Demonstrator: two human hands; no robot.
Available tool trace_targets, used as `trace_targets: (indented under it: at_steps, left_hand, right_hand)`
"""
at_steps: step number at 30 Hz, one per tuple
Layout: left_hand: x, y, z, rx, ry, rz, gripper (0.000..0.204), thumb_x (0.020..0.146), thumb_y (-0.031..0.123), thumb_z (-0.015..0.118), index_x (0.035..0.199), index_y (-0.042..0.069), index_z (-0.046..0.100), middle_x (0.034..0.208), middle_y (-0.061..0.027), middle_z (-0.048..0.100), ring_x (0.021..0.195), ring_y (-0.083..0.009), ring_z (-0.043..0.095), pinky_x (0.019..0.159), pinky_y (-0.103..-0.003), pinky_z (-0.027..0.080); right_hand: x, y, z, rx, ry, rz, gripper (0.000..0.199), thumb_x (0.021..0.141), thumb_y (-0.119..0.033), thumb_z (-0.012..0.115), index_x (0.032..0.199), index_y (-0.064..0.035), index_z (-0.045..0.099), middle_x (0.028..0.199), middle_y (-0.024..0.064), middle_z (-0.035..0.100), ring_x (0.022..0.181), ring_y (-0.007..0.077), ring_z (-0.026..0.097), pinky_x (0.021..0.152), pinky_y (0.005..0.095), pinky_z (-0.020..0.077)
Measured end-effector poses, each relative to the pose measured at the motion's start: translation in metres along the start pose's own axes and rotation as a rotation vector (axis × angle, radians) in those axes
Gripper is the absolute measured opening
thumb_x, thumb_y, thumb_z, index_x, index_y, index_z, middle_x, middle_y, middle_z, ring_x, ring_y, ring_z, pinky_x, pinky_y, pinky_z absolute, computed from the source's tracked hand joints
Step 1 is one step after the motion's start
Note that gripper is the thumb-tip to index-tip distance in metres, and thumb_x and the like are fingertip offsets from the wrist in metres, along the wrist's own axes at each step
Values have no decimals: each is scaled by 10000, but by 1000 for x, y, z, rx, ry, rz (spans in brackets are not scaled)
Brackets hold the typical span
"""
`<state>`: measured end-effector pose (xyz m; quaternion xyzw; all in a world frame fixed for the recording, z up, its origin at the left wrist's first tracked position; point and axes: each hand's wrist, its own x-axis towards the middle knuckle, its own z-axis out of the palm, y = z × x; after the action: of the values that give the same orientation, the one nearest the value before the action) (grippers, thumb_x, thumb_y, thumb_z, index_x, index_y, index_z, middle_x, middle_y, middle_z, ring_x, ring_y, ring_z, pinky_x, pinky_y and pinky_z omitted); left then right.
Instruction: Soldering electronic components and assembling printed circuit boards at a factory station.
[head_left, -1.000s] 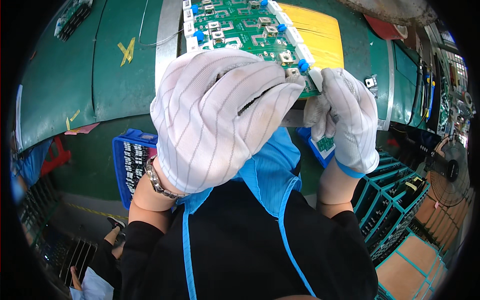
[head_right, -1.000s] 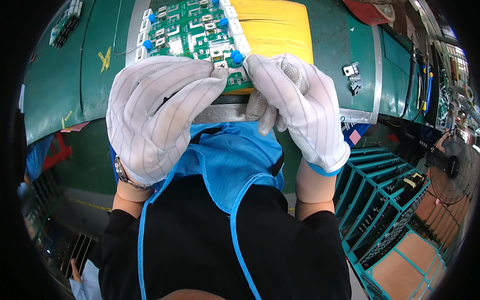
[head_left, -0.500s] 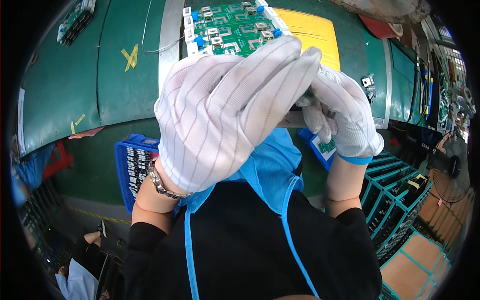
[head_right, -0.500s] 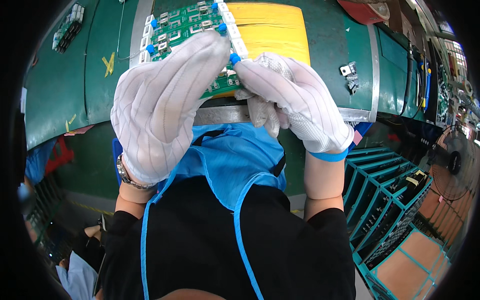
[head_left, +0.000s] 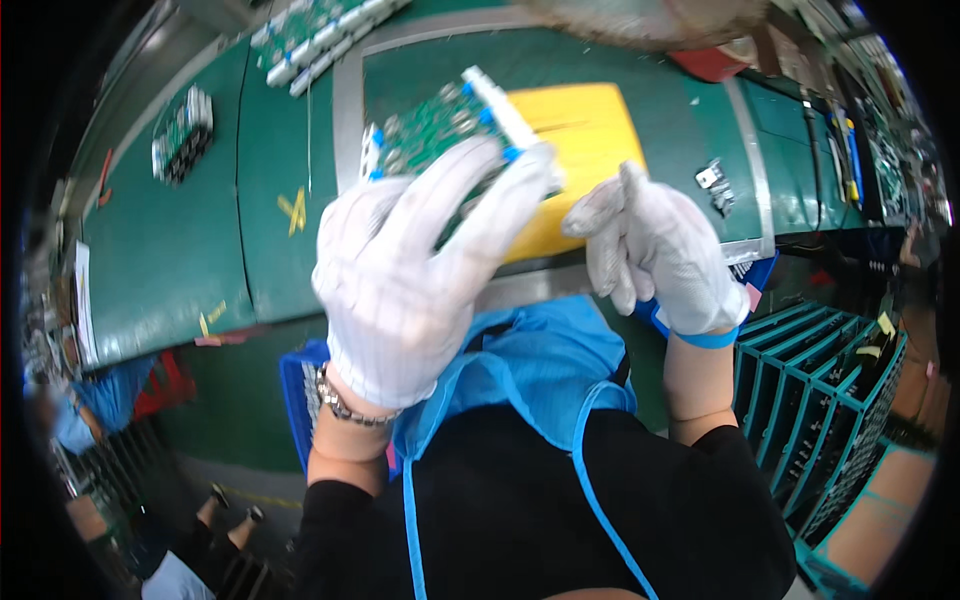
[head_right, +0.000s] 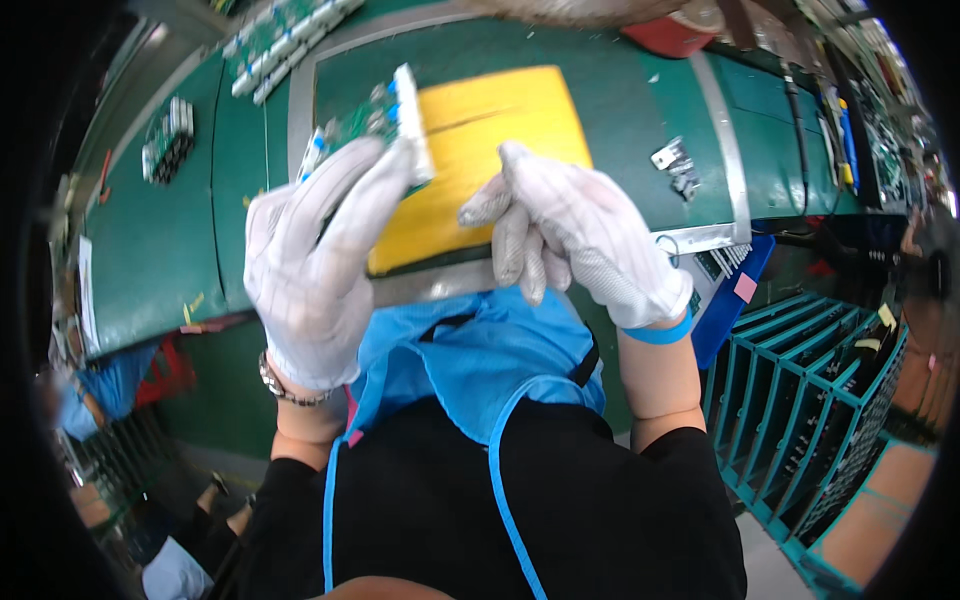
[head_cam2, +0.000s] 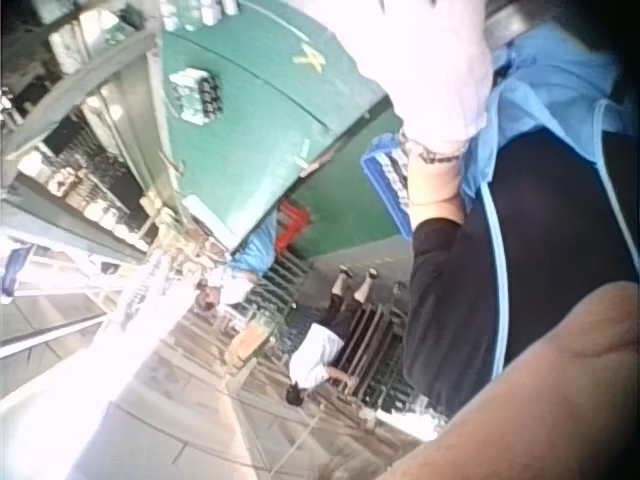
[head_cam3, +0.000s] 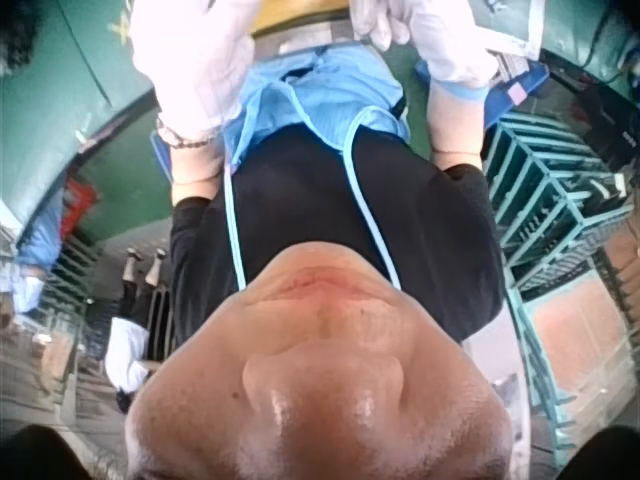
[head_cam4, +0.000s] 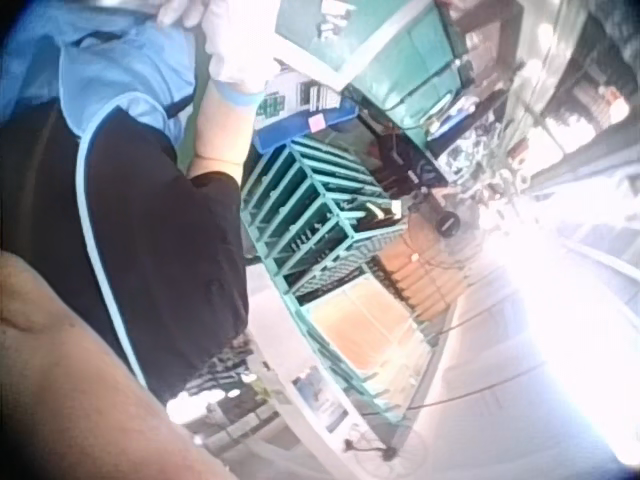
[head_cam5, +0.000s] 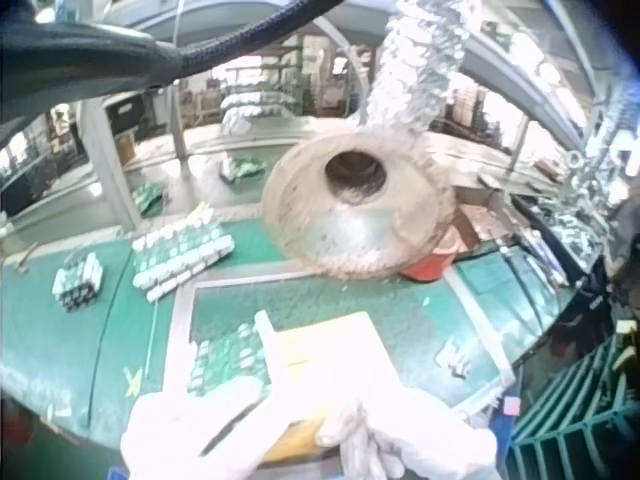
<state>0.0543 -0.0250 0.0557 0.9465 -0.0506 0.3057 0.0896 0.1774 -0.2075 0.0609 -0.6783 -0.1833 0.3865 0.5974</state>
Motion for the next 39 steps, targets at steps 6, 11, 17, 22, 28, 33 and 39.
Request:
trace_targets:
  at_steps: [6, 11, 17, 22, 28, 33, 39]
  left_hand:
    - [3, -29, -27, -342, 600, -545, 383, 981, 13, 451, 1359, 12, 511, 1302, -169, 571, 1137, -250, 592, 1023, -384, 458]
    - [-15, -35, -48, -1090, 865, -790, 502, 978, 63, 487, 1459, 32, 347, 1378, -155, 508, 1216, -275, 534, 1025, -455, 452]
    - [-25, -5, -2, -1836, 324, -1189, 571, 967, 175, 563, 1460, 15, 325, 1341, -119, 517, 1179, -224, 560, 972, -379, 484]
    - [-36, -4, -1, -1204, 107, -1118, 555, 933, 147, 571, 1416, -40, 373, 1395, -145, 456, 1215, -186, 511, 1017, -300, 414]
    - [-45, -13, -12, -1296, 39, -1118, 606, 912, 224, 601, 1395, -72, 385, 1305, -152, 546, 1127, -158, 558, 970, -275, 437]
    - [-47, -17, 3, -1374, 162, -1171, 596, 898, 222, 618, 1373, -75, 415, 1242, -153, 602, 1063, -139, 582, 919, -256, 463]
    - [-47, -29, 4, -1260, 94, -1128, 520, 898, 163, 626, 1321, -86, 452, 1154, -139, 650, 1017, -122, 610, 861, -247, 498]
  right_hand:
    - [-4, 4, -58, 227, 285, -169, 539, 1029, -437, 382, 996, 35, 640, 590, 61, 587, 420, 104, 486, 406, 202, 341]
    - [3, 27, -156, 1137, 182, -283, 456, 1001, -339, 488, 1211, 65, 474, 960, 123, 624, 713, 150, 611, 536, 221, 473]
    - [14, 66, -301, 1658, 158, -332, 575, 912, -171, 632, 1362, 66, 363, 978, 80, 562, 842, 173, 534, 754, 278, 457]
    - [36, 76, -371, 1578, 272, -353, 340, 934, -111, 599, 1190, 69, 467, 854, 38, 508, 758, 142, 501, 638, 282, 430]
    - [47, 60, -367, 1155, 760, -344, 224, 941, -140, 617, 767, -92, 483, 630, -33, 363, 533, 103, 374, 508, 236, 334]
    - [20, 65, -348, 606, 817, -538, 366, 944, -195, 604, 636, -141, 415, 580, -43, 288, 494, 103, 295, 483, 259, 277]
    - [-13, 18, -175, 301, 903, -783, 310, 963, -157, 518, 1212, 24, 558, 720, 17, 392, 588, 113, 364, 526, 254, 275]
